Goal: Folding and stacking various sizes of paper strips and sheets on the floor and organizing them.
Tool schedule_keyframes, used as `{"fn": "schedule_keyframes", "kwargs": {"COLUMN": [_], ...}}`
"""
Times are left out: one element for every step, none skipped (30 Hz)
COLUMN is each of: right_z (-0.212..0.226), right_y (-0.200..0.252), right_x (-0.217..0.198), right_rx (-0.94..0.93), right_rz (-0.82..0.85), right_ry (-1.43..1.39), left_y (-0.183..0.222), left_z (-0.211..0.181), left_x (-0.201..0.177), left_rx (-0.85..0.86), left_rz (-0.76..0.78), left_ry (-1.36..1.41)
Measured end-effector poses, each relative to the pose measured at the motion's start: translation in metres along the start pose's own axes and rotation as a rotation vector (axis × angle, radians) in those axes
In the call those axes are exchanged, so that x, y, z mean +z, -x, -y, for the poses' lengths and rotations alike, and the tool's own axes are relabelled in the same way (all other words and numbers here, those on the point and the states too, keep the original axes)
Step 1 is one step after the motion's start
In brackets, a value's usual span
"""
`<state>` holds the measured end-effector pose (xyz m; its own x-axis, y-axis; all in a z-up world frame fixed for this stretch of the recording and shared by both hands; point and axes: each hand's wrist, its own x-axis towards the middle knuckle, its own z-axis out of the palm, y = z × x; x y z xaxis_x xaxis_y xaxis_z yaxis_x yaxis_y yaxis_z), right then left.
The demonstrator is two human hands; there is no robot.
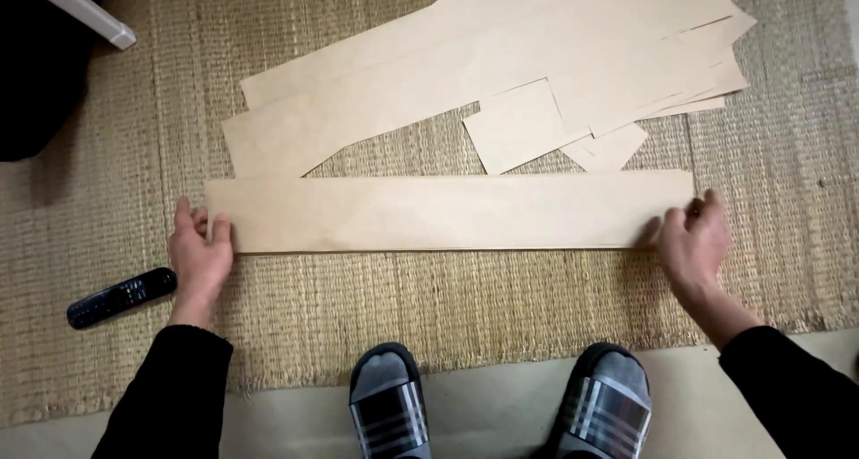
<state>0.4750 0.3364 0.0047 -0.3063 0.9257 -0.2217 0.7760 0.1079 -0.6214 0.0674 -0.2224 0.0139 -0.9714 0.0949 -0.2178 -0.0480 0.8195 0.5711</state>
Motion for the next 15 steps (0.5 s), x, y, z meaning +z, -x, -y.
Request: {"fn": "schedule_keyframes", "kwargs": {"right_z": [-0.002,-0.003,-0.004,-0.006,-0.007,-0.008,0.002,0.012,0.022,0.014,0.007,0.001,0.009,0.017,0.024], "right_y": [0.002,0.003,0.004,0.006,0.006,0.007,0.010,0.015,0.018,0.015,0.011,0.007,0.009,0.011,0.016], "right_x": [0.001,0.002,0.003,0.004,0.004,0.005,0.001,-0.002,-0.005,-0.004,-0.002,0.000,-0.003,-0.005,-0.007], "right_rx": [0.002,-0.062,-0.127,-0.126,-0.119,-0.111,-0.112,-0.083,-0.056,-0.059,-0.109,-0.158,-0.164,-0.177,-0.187], "right_rz": [0.000,0.003,0.007,0.006,0.026,0.046,0.045,0.048,0.052,0.053,0.014,-0.026,-0.026,-0.037,-0.047], "right_ry": [0.001,0.081,0.161,0.161,0.187,0.213,0.212,0.176,0.139,0.138,0.157,0.176,0.173,0.155,0.136], "left_y": [0.004,0.008,0.012,0.010,0.007,0.005,-0.003,-0.011,-0.019,-0.016,-0.016,-0.015,-0.021,-0.027,-0.032], "left_z": [-0.006,-0.012,-0.019,-0.014,-0.009,-0.004,0.007,0.019,0.030,0.024,0.016,0.008,-0.005,-0.019,-0.032], "left_x": [0.000,0.000,-0.001,0.001,0.002,0.004,0.008,0.012,0.016,0.016,0.014,0.012,0.019,0.025,0.031], "left_rx": [0.000,-0.022,-0.044,-0.043,-0.032,-0.021,-0.020,0.047,0.113,0.113,0.203,0.293,0.292,0.451,0.610], "left_rz": [0.002,0.020,0.036,0.037,0.034,0.031,0.030,-0.026,-0.084,-0.087,-0.143,-0.198,-0.204,-0.213,-0.220], "left_ry": [-0.001,-0.004,-0.007,-0.007,-0.009,-0.010,-0.010,-0.014,-0.019,-0.018,-0.116,-0.214,-0.213,-0.182,-0.152]}}
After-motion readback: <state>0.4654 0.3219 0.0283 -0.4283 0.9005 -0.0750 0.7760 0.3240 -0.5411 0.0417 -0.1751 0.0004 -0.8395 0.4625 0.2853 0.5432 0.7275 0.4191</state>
